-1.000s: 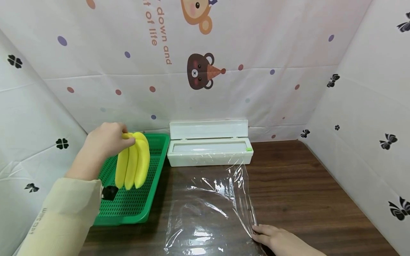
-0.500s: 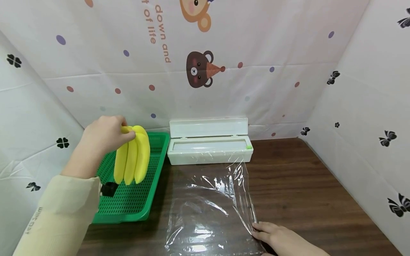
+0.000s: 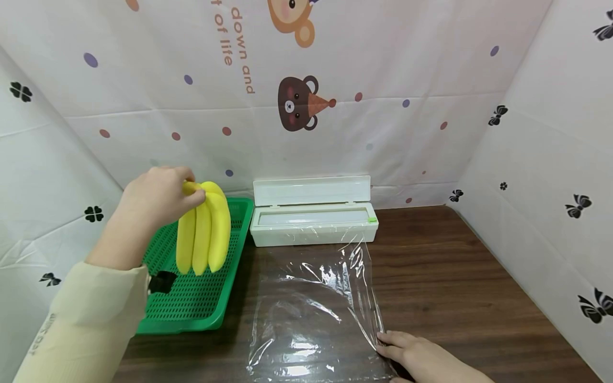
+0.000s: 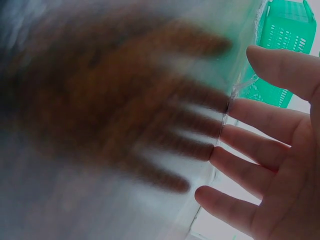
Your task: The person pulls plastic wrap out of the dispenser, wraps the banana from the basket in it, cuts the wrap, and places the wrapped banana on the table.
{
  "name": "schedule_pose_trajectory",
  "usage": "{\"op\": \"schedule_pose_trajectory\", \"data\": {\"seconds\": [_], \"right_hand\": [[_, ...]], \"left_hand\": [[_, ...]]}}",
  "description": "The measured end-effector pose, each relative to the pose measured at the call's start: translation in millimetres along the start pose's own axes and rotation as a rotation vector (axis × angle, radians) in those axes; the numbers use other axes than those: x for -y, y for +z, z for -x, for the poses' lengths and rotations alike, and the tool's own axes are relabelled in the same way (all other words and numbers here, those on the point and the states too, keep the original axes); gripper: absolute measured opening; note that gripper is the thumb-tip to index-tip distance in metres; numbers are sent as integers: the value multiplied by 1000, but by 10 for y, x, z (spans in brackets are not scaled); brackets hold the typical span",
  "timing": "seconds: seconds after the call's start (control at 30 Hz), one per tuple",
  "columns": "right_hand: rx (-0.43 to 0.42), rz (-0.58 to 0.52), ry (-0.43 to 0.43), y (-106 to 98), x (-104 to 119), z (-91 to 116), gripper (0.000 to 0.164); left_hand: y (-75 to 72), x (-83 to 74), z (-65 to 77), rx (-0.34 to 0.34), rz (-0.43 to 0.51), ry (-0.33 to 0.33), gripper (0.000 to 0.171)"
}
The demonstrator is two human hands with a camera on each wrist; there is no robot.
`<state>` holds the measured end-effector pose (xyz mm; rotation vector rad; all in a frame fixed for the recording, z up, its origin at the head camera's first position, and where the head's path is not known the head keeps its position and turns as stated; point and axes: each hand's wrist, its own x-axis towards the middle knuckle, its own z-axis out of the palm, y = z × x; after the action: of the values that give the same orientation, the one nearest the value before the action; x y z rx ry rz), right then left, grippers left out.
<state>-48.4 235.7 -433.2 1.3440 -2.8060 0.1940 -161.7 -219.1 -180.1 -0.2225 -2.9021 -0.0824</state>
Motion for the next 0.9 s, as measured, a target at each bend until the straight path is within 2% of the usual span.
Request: {"op": "schedule_pose_trajectory", "data": {"seconds": [0.33,0.67,0.9], "right_hand": [[1,-9,2,4,-10,-8,48],[-8,3,1,9,-6,-8,47],[31,-38,25,-8,-9,-17,49]], "left_hand": [[-5,-120,39,-35,-7,81,36],[75,-255,72,13,-2,123,36],[177,-313,83,16,18,145,33]]}}
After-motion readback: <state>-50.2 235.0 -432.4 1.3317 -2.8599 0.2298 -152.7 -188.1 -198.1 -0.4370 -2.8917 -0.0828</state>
